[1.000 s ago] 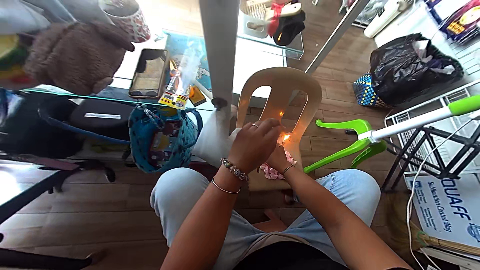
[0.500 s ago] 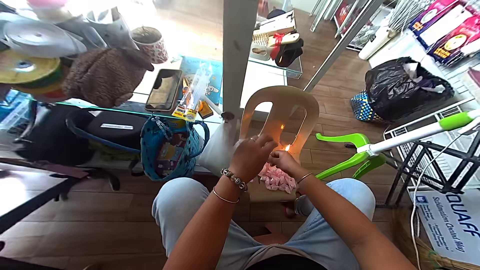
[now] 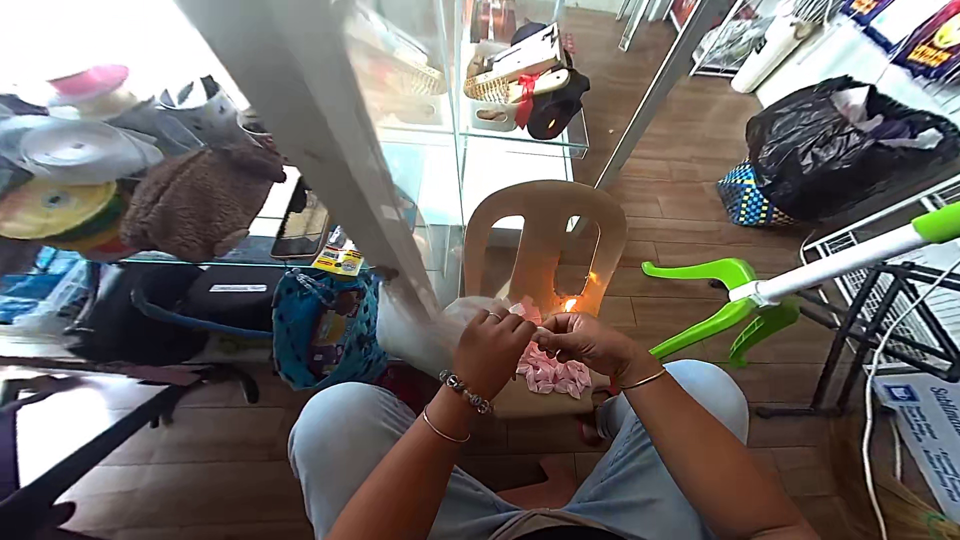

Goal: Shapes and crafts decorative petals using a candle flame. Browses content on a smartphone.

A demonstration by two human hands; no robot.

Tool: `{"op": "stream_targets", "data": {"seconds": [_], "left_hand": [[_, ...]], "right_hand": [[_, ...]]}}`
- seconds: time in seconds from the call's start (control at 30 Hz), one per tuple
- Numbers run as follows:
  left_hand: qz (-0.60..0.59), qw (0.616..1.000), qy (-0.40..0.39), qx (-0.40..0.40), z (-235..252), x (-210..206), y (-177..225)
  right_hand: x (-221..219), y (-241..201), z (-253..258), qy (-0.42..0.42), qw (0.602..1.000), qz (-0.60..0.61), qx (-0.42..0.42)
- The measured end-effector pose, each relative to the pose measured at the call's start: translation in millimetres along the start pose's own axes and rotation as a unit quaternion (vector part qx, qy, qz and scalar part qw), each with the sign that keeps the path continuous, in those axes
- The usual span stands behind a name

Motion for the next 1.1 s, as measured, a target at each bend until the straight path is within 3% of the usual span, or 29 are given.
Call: {"op": "stream_targets", "data": {"seconds": [0.1,0.2,0.27,0.33,0.43,0.67,0.77,0.83,0.93,1.0,1.1], "left_hand": [[-0.009,1.0,-0.003,0.013,-1,-1,0],[-0.091,0.991,-0.05,0.087,1,-6,-2],[-0.213,0.949,-0.152,0.179,2,-16,-7],[-0.331,0.879,-0.223,0.262,2,-29,-13],[-0.441,0.811,-0.22,0.315,3,-40,-15],[-0.521,0.759,-0.161,0.356,3,-51,-17],[-0.545,0.707,-0.136,0.43,-4,-58,-20],[-0.581,0.65,-0.116,0.476,-9,-64,-21],[-0.646,0.556,-0.099,0.513,-13,-70,-18],[-0.667,0.525,-0.098,0.519,-13,-70,-16],[-0.691,0.508,-0.085,0.507,-11,-68,-17]], "right_hand": [[4,-1,-5,0.0,1.0,-0.002,0.014],[15,1,-11,0.023,1.0,0.005,0.02],[24,1,-14,0.049,0.998,0.005,0.028],[32,-1,-18,0.069,0.997,-0.003,0.045],[39,-4,-23,0.079,0.994,-0.008,0.077],[46,-15,-32,0.121,0.979,-0.077,0.142],[37,-32,-42,0.172,0.924,-0.221,0.259],[25,-41,-50,0.201,0.859,-0.322,0.344],[11,-44,-52,0.229,0.787,-0.423,0.386],[8,-43,-51,0.236,0.766,-0.45,0.394],[8,-43,-49,0.238,0.759,-0.458,0.397]]}}
Point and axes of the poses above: each hand's wrist, its own z-axis towards the middle knuckle, its own x-axis out of the back of the hand, y = z × x, the point moved 9 cm from there along z, towards the middle knuckle, and after that the axes turned 2 degrees about -y, right-handed, at the moved point
